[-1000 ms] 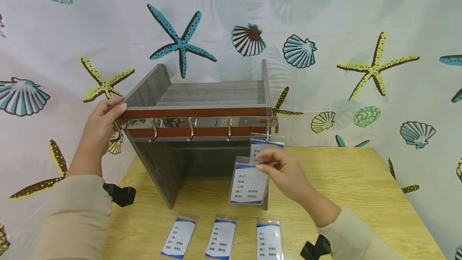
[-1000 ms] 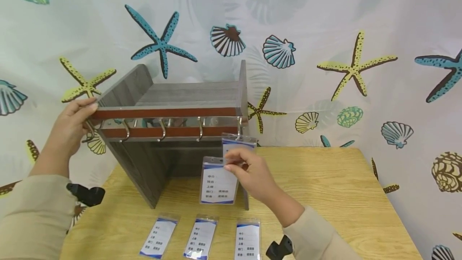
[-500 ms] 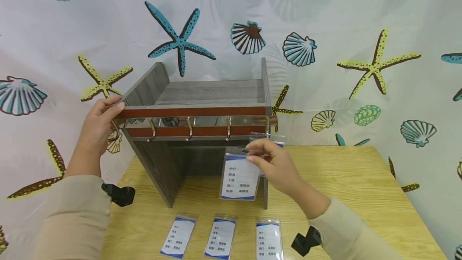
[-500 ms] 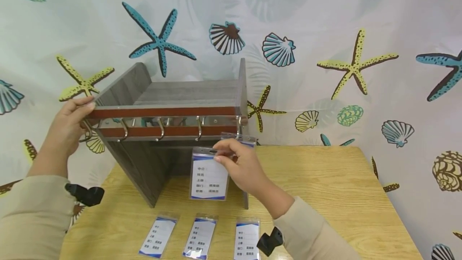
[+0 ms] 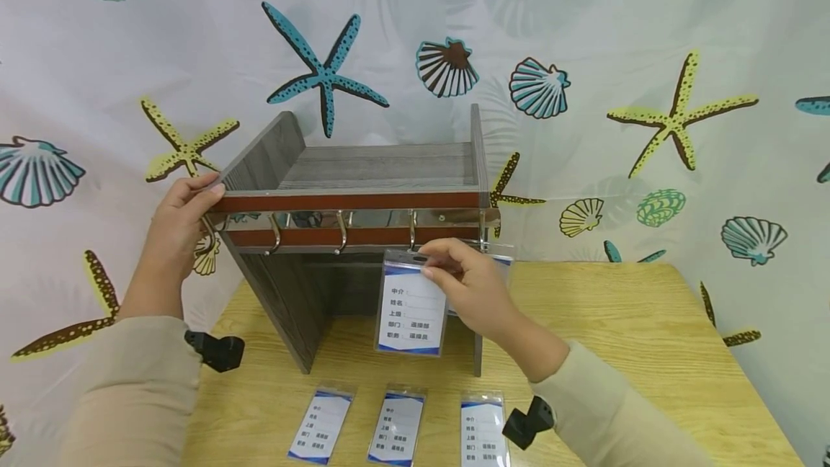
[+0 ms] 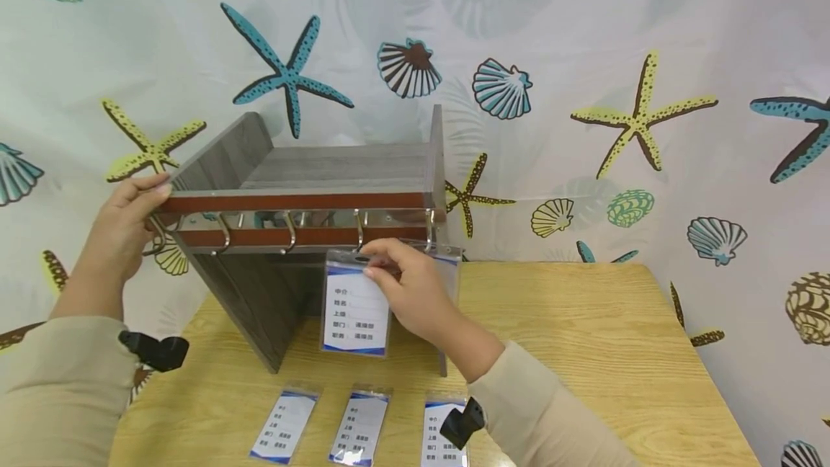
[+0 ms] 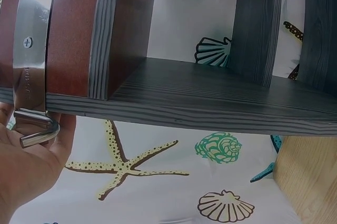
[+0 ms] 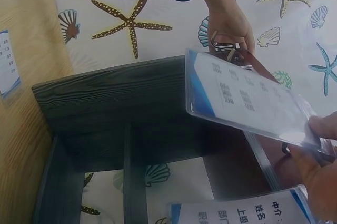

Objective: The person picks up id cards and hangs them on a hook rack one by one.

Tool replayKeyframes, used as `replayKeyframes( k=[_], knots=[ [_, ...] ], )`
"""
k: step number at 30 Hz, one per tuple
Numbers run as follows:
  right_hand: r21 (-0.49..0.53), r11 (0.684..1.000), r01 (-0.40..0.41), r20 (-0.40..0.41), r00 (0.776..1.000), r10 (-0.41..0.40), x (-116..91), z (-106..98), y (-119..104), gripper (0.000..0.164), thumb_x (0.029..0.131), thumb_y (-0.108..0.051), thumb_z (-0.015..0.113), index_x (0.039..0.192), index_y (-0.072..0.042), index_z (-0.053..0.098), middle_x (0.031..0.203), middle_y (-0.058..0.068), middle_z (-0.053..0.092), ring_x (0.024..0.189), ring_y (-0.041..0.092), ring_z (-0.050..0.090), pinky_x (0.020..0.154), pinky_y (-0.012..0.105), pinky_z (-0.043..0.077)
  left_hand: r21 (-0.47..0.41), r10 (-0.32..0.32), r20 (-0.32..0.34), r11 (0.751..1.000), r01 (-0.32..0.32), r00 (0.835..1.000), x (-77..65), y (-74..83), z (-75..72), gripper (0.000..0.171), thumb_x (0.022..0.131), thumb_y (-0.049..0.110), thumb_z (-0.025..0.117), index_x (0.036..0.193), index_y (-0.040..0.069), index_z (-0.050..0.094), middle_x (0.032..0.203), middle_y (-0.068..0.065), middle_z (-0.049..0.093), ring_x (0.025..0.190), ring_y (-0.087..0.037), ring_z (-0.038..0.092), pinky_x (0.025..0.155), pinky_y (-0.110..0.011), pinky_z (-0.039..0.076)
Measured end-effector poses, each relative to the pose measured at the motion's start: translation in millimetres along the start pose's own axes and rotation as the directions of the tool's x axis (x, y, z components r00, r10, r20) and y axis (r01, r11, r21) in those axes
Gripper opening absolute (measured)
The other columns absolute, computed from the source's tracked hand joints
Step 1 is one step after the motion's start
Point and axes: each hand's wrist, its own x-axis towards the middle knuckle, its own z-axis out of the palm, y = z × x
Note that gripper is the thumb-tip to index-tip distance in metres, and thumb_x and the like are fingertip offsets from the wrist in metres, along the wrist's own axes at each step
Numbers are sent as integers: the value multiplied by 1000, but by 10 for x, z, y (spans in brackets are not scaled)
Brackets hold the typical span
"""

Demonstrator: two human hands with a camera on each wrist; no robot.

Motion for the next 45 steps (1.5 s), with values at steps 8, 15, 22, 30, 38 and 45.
replayKeyframes(
  k=[8,15,22,30,38,45],
  knots=[
    [-39,999,-33,-22,999,32,75,77,-25,20,83,-7,58,102,-8,60,87,-1,57,71,9,50,59,24,43,-50,6,7,999,-6,1000,-16,-21,-12,39,86,32,51,123,21,45,100,12,44,103,-12,39,99,-44,11],
    [-57,990,-127,-4,992,127,109,107,-44,20,83,-11,58,104,-11,58,76,-1,52,59,12,41,48,22,33,-47,10,12,999,-10,1000,-15,-18,-12,41,86,33,51,125,20,43,102,12,42,113,-20,31,100,-44,8],
    [-34,987,-159,-25,987,158,125,118,-52,18,83,-8,58,101,-10,59,71,0,49,54,12,40,46,21,32,-40,12,11,999,-12,1000,-1,-15,3,43,87,33,50,126,19,42,102,13,42,115,-21,29,100,-44,8],
    [-31,991,-129,-53,990,127,123,137,-47,16,81,-6,60,96,-6,61,73,1,53,57,12,42,47,21,35,-43,22,10,999,-22,1000,-10,-12,6,42,87,33,50,125,20,43,101,12,43,115,-21,29,100,-44,6],
    [-57,993,-108,-78,992,104,133,153,-40,15,79,-4,62,93,-6,63,73,1,54,58,12,43,48,20,36,-28,31,9,999,-31,999,-13,-15,17,43,86,34,50,126,19,42,101,11,43,113,-20,31,100,-45,7],
    [-113,991,-75,-66,995,68,146,149,-46,14,79,-2,61,93,-5,63,79,3,58,62,11,47,51,21,40,-31,40,12,999,-40,999,-8,-24,13,43,86,34,50,126,18,42,102,11,43,112,-20,31,99,-45,8]
  ],
)
